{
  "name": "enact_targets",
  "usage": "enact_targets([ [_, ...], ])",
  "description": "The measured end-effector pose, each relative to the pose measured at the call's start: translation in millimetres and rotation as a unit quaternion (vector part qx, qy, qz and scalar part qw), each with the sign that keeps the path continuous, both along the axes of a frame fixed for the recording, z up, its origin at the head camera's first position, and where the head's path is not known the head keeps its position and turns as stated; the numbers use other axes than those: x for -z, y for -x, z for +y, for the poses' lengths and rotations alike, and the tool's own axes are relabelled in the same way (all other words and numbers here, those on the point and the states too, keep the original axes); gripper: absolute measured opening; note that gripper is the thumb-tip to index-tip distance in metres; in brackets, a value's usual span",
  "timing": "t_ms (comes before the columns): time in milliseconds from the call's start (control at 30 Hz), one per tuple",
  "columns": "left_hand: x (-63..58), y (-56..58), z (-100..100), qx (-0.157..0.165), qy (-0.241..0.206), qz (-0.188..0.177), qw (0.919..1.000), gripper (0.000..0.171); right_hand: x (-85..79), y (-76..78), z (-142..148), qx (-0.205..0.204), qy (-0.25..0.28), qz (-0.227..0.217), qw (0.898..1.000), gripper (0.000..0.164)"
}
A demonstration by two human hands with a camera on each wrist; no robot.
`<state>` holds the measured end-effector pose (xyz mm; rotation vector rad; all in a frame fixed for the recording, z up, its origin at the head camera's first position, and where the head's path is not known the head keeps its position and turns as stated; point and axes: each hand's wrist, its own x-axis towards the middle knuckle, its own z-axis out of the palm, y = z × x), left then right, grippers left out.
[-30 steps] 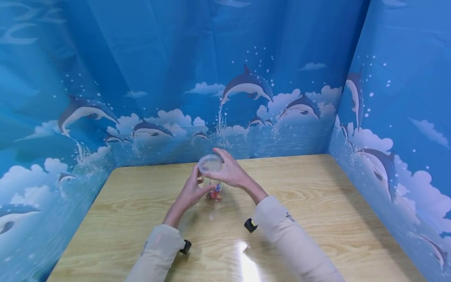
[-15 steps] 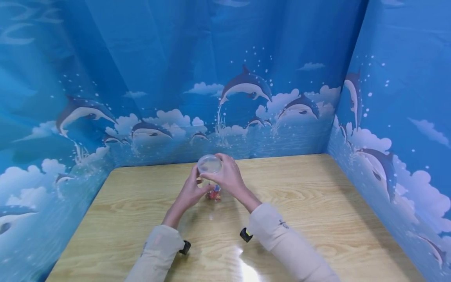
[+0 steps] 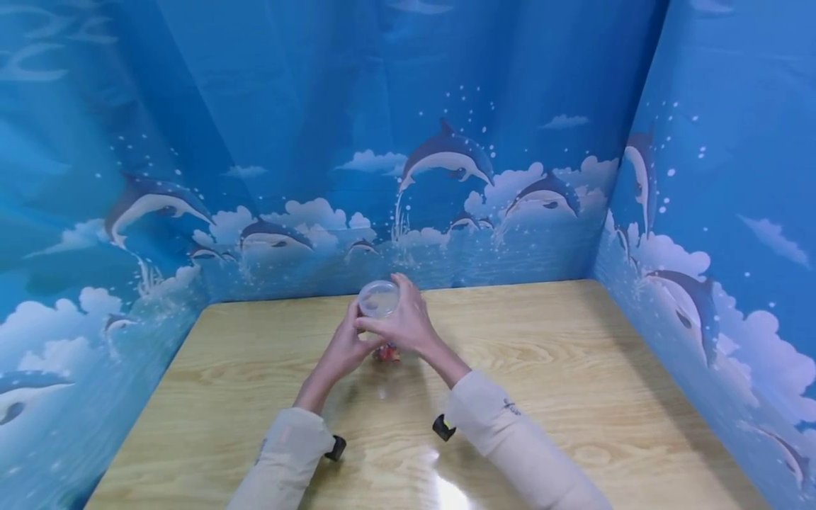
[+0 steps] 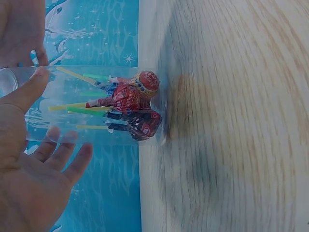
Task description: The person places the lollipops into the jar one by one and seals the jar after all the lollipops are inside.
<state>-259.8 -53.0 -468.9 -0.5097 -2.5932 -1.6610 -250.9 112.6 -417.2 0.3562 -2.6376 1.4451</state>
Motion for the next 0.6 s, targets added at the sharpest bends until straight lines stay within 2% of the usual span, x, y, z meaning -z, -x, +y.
enact_targets([
  [133,-0.2,0.3,0,0.007,-0.009,0.004,0.9999,0.094,-7.2,4.3,18,-0.093,-0.014,-0.017,0.995,0.094],
  [200,-0.4,0.0,0,0.009,-0.013,0.008,0.9998,0.094,-9.6,6.2,25,-0.110,-0.012,-0.014,0.994,0.086],
  [267,-0.5,-0.4,1,0.010,-0.017,0.010,0.9998,0.093,-9.8,7.6,28,-0.103,-0.003,-0.009,0.995,0.080],
  [400,-1.0,-0.7,1,0.003,-0.018,0.006,0.9998,0.093,-5.8,8.0,24,-0.041,0.024,-0.010,0.999,0.076],
  [467,-1.6,-1.0,0,-0.001,-0.016,0.005,0.9999,0.093,-2.1,8.3,21,-0.021,0.036,-0.014,0.999,0.080],
  [600,-3.1,-1.5,-1,-0.002,-0.016,0.004,0.9999,0.095,-0.4,6.6,19,-0.034,0.024,-0.016,0.999,0.094],
])
